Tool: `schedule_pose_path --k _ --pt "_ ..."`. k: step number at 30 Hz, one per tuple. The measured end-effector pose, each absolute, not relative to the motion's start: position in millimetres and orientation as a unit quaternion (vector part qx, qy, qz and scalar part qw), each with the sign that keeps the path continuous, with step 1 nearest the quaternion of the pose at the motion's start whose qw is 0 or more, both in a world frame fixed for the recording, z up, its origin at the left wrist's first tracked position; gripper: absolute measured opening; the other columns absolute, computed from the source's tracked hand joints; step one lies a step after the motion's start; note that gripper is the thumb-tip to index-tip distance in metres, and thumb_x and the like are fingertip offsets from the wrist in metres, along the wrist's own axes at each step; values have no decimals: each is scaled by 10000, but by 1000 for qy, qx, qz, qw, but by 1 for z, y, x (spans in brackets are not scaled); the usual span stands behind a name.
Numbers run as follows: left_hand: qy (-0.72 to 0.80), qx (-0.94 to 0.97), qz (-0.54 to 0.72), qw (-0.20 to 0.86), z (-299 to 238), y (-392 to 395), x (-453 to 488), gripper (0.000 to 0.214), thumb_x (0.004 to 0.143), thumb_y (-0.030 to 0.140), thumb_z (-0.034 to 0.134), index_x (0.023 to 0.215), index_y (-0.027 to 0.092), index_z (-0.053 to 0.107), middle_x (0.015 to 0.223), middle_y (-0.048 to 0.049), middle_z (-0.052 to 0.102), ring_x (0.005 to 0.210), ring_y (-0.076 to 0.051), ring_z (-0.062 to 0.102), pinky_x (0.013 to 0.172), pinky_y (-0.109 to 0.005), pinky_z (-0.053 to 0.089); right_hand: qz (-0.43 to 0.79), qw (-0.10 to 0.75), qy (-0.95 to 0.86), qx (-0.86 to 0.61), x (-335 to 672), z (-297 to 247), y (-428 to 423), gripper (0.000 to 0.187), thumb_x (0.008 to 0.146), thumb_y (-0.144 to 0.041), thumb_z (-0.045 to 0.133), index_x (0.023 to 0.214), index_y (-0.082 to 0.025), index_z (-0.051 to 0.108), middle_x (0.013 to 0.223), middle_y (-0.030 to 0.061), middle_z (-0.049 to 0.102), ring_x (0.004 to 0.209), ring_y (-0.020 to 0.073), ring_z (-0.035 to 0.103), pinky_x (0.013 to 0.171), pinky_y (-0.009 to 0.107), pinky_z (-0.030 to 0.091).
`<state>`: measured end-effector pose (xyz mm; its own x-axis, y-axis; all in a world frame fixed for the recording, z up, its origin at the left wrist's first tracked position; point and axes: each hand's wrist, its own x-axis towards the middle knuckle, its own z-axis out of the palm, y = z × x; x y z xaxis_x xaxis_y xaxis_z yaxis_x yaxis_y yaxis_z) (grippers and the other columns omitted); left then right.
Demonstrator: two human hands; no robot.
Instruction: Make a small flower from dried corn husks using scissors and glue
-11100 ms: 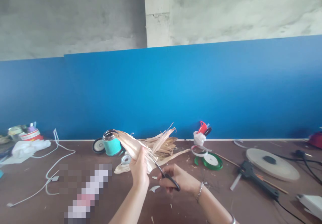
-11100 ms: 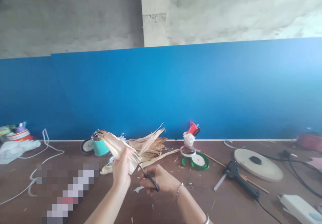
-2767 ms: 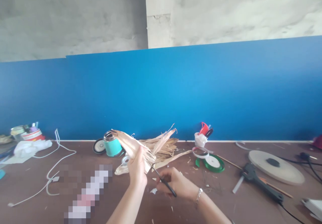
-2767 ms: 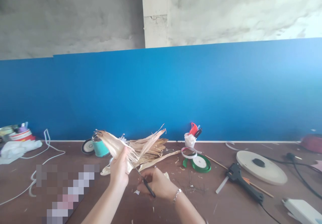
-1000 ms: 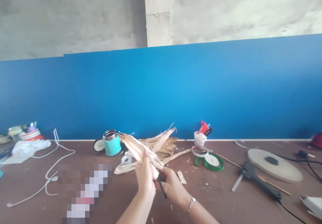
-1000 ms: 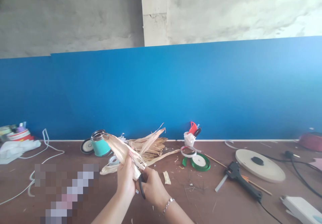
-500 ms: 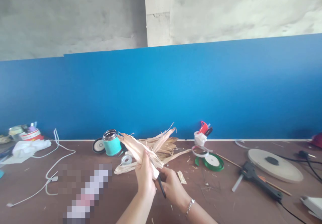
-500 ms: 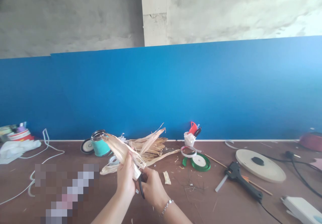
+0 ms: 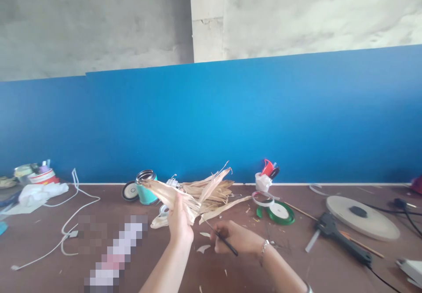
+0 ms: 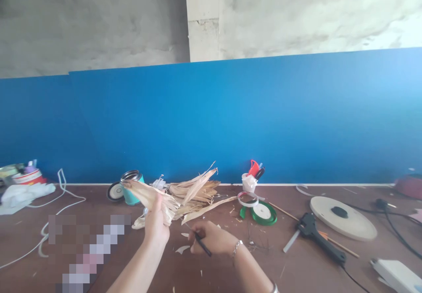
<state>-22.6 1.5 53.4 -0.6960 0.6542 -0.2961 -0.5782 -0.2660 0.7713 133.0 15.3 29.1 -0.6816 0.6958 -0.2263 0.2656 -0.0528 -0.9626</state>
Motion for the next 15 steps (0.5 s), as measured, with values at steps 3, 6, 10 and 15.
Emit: schedule_pose_path --k 3,6,10,15 --pt "465 42 791 397 48 3 -21 243 763 345 650 910 153 653 888 -84 710 803 -194 684 648 -265 531 665 277 -585 -372 132 40 14 259 567 -239 653 792 -180 540 557 -47 564 485 78 433 452 185 258" --pt "449 81 771 444 43 -1 -8 341 725 393 680 965 153 652 839 -84 716 729 -204 693 622 -289 543 683 396 -500 -356 121 48 6 344 576 -336 721 809 -194 513 604 -50 549 534 84 461 488 187 291" --pt "462 125 738 476 42 -9 8 427 640 466 728 890 131 643 684 -68 701 585 -227 679 503 -300 523 678 446 -461 -360 111 46 1 418 505 -319 781 787 -197 498 581 -68 502 537 88 457 486 184 289" --pt "456 165 725 490 45 -12 9 435 562 438 775 809 110 631 547 -35 650 472 -217 635 420 -282 472 660 460 -464 -371 111 41 5 408 492 -289 765 771 -191 483 542 -77 477 495 82 438 472 186 285"
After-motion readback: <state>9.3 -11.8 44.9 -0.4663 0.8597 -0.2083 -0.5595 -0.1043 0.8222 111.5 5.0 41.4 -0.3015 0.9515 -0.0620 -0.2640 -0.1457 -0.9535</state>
